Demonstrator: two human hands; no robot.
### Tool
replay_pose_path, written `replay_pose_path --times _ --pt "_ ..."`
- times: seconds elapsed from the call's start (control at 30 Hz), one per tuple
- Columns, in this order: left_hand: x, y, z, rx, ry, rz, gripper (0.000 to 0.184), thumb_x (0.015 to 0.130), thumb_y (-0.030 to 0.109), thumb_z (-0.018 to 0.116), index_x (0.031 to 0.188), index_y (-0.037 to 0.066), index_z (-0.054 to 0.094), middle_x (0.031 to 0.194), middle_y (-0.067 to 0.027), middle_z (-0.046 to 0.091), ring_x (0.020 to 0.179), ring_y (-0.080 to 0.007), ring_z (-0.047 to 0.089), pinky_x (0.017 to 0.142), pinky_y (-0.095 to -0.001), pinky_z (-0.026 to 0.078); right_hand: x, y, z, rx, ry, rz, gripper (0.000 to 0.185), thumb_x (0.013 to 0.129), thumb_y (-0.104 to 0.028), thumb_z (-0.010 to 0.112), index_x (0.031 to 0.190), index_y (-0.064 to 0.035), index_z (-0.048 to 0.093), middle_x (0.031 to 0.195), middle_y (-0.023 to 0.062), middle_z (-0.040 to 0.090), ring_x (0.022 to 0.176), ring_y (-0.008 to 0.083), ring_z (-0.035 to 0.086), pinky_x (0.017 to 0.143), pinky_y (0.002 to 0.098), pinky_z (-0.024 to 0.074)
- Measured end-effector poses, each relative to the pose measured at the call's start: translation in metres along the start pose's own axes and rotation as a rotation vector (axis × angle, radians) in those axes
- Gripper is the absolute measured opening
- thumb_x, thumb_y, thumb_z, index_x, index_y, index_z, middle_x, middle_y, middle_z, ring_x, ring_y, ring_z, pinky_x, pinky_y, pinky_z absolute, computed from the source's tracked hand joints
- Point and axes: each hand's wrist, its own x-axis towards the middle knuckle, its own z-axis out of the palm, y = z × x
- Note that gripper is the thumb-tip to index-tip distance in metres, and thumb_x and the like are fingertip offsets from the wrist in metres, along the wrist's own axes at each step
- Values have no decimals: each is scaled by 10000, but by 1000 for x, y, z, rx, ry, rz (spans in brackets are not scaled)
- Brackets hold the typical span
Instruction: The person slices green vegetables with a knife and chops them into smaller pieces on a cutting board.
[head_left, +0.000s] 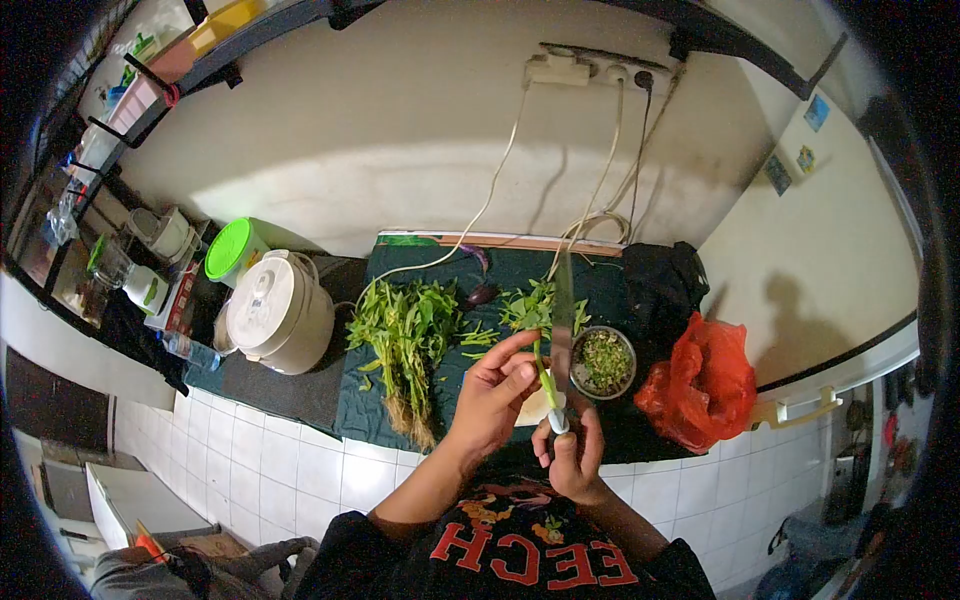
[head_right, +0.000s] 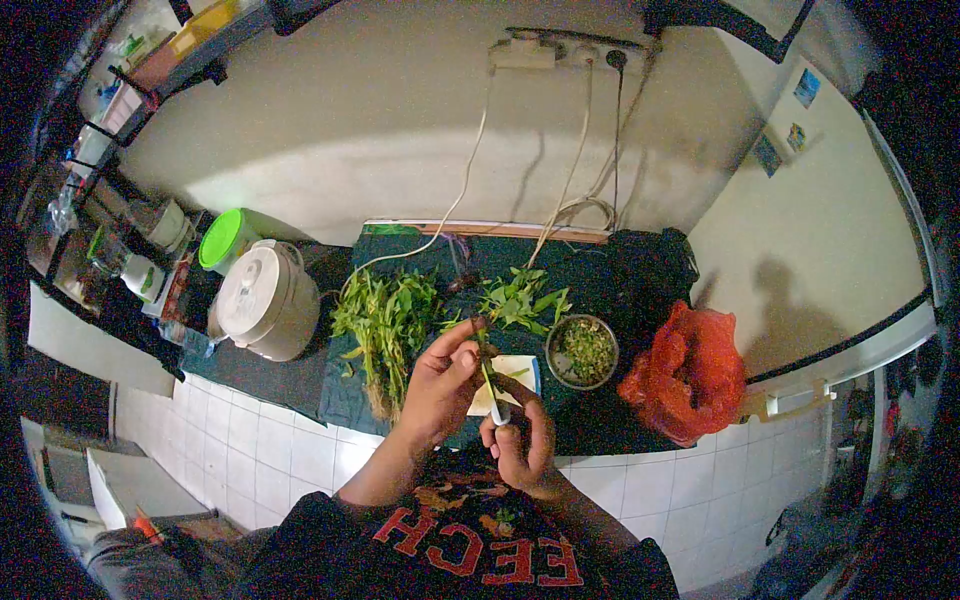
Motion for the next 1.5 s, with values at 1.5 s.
replay_pose_path --times 1.5 --pt "-23 -13 6 29 -10 -171 205 877 63 663 1080 38 661 1019 -77 678 951 -183 631 904 -346 485 -17 1 -9 55 14 38 504 1012 -276 380 1431 -4 307 651 36 523 491 70 435 440 201 336"
